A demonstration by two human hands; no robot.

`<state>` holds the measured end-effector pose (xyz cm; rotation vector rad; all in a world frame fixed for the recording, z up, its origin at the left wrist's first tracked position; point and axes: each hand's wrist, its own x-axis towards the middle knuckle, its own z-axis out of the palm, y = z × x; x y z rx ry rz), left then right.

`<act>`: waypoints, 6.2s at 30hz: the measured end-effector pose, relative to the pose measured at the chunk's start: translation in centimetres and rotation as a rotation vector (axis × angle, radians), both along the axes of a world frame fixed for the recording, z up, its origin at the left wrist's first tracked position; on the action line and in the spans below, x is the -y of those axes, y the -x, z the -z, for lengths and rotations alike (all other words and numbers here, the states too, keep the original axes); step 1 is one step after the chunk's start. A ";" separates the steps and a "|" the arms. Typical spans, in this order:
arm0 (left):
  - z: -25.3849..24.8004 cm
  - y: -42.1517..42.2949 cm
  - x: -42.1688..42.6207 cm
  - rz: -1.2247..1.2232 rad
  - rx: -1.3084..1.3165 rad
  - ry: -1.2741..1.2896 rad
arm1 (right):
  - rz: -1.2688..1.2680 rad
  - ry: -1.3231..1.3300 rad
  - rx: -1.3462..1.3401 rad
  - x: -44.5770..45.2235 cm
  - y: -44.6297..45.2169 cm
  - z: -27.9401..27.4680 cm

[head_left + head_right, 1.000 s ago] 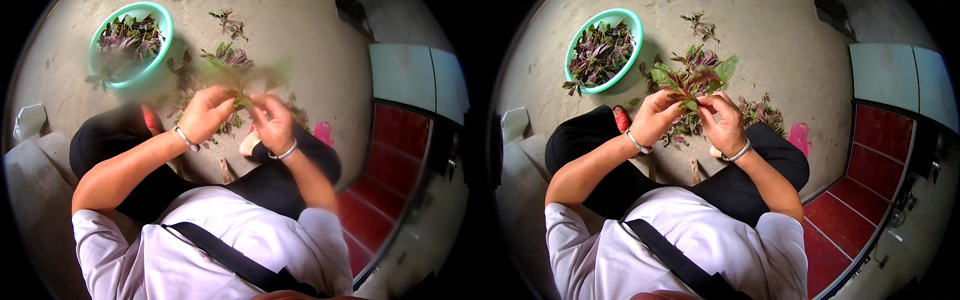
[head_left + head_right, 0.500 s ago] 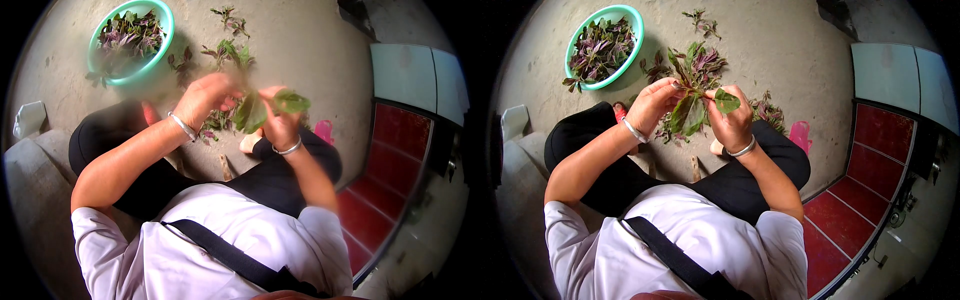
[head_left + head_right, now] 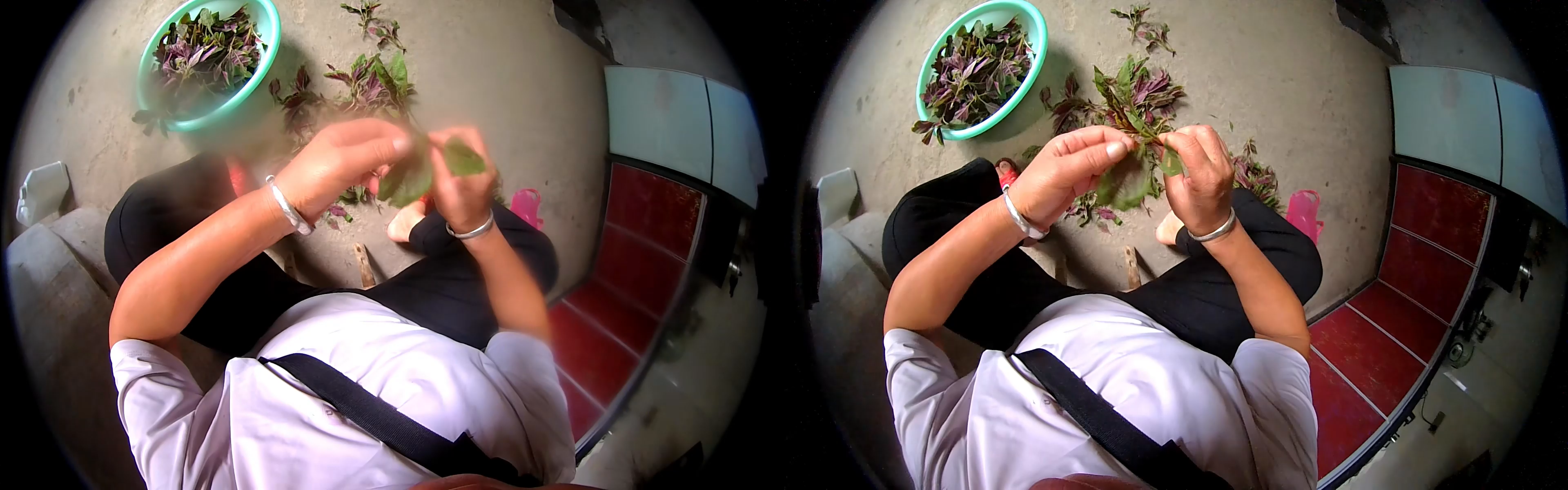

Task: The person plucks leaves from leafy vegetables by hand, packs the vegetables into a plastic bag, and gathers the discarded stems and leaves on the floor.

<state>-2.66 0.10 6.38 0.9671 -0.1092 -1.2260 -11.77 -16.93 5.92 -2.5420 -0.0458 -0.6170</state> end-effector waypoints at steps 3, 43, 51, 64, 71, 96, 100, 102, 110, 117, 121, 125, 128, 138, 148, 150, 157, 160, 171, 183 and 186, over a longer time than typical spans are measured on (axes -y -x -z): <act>0.2 0.1 -0.2 0.052 0.137 -0.023 | 0.015 -0.051 -0.042 -0.2 0.0 0.0; 0.6 -1.1 0.3 -0.153 0.572 -0.126 | -0.217 -0.480 -0.056 -0.3 0.6 1.6; 1.1 -1.3 0.1 -0.127 0.489 -0.085 | -0.137 -0.264 -0.267 -0.7 0.3 0.3; 1.5 -1.9 0.1 -0.159 0.465 -0.144 | -0.013 -0.562 -0.503 -0.9 0.5 1.0; 1.3 -3.5 -0.1 -0.484 0.148 -0.105 | -0.041 -1.698 -0.597 0.4 0.1 0.4; 3.5 -1.3 1.0 0.180 0.805 -0.125 | 0.037 -1.440 -0.656 1.6 0.0 -0.1; 2.0 -2.1 -0.6 0.420 1.608 -0.335 | 0.250 -0.887 -0.556 3.6 0.5 1.2; 5.9 -1.9 -1.0 0.694 1.590 -0.575 | 0.385 -0.824 -0.539 6.3 1.1 2.7; 7.5 1.4 -1.7 1.119 1.647 -0.635 | 0.884 0.039 -0.721 18.3 10.4 11.3; 4.7 4.1 -1.9 1.225 1.719 -0.370 | 0.910 0.410 -1.430 24.4 18.3 17.1; 4.2 4.9 -2.2 1.339 1.659 -0.336 | 0.802 0.340 -1.324 21.5 14.0 18.4; 3.5 5.1 -2.9 1.245 1.725 -0.331 | 0.379 0.025 -0.722 12.2 4.4 18.5; 2.8 4.7 -3.2 1.155 1.756 -0.361 | 0.139 -0.188 -0.627 6.3 -1.8 20.8; 1.9 1.8 -4.5 1.054 1.759 -0.604 | 0.223 -0.053 -0.867 -3.0 -13.7 29.7; 2.3 1.0 -4.8 1.076 1.716 -0.627 | 0.048 0.295 -0.946 -3.6 -15.6 31.6; 1.8 0.9 -4.6 1.058 1.722 -0.619 | 0.070 0.175 -0.930 -2.9 -15.5 30.8; 1.6 1.8 -3.4 1.100 1.725 -0.546 | 0.197 -0.056 -0.893 -0.5 -14.3 24.7; 1.3 2.5 -3.3 1.046 1.729 -0.462 | 0.255 -0.298 -0.917 -0.2 -13.2 23.3; 4.6 -1.1 -1.9 0.075 0.860 -0.498 | 0.054 -0.798 -0.429 -1.2 -7.4 8.8; 2.6 -0.9 -0.3 -0.237 0.397 -0.066 | -0.039 -0.450 -0.131 -3.5 -1.6 0.1; 1.9 -1.1 -1.0 -0.234 0.685 -0.022 | 0.034 -0.628 -0.101 -3.0 -1.6 0.6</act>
